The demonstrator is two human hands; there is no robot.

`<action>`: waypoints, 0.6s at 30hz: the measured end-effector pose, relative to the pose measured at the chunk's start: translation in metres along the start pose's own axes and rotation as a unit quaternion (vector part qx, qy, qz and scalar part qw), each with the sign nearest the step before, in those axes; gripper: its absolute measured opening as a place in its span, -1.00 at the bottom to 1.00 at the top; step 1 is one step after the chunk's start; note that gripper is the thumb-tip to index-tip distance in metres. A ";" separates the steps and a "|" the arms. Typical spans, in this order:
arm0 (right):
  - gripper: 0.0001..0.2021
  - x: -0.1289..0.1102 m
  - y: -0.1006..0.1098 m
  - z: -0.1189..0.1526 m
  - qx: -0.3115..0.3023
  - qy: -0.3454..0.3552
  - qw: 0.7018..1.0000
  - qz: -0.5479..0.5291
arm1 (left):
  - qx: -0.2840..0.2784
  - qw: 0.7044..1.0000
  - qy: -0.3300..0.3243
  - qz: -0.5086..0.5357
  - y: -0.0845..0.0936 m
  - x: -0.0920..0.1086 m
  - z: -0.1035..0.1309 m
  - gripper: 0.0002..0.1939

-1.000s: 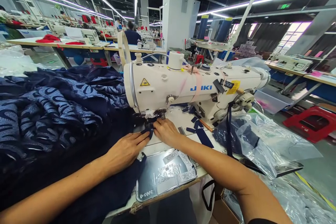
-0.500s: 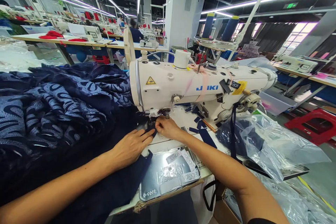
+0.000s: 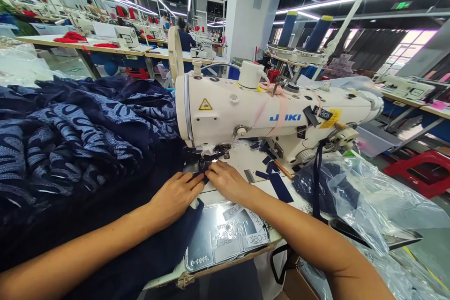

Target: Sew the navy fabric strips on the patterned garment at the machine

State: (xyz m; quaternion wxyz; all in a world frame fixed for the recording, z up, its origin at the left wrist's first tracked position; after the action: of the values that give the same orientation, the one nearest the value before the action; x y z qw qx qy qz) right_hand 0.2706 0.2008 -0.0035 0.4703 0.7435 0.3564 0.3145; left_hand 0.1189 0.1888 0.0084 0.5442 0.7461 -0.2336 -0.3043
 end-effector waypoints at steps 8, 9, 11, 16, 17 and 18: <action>-0.81 -0.013 0.004 -0.005 -0.094 0.015 0.991 0.095 | -0.027 0.999 0.008 -0.027 0.005 0.007 -0.002 -0.83; -0.80 -0.013 0.005 -0.005 -0.098 0.020 0.990 0.098 | -0.028 0.999 0.008 -0.025 0.005 0.007 -0.002 -0.83; -0.79 -0.013 0.007 -0.005 -0.109 0.029 0.989 0.097 | -0.031 0.999 0.008 -0.016 0.004 0.007 -0.001 -0.82; -0.78 -0.008 0.009 -0.003 -0.111 0.045 0.989 0.083 | -0.049 0.997 0.022 0.047 0.007 -0.005 0.000 -0.74; -0.77 -0.005 0.009 -0.002 -0.107 0.053 0.990 0.081 | -0.054 0.996 0.024 0.072 0.008 -0.009 0.000 -0.71; -0.77 -0.002 0.008 -0.002 -0.103 0.062 0.989 0.080 | -0.060 0.993 0.023 0.099 0.008 -0.014 -0.001 -0.69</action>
State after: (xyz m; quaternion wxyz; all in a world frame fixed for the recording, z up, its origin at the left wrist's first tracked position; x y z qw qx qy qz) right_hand 0.2700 0.1976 0.0048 0.4946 0.6963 0.2897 0.4320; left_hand 0.1099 0.1962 0.0192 0.6207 0.6922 -0.2746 -0.2451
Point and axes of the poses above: each hand's wrist, its own z-axis away from the middle knuckle, its own y-axis out of the back of the hand, x = y × z, the point moved 2 cm from there along -z, towards the middle knuckle, and after that the axes turned 13 degrees about y, right-handed, at the moved point
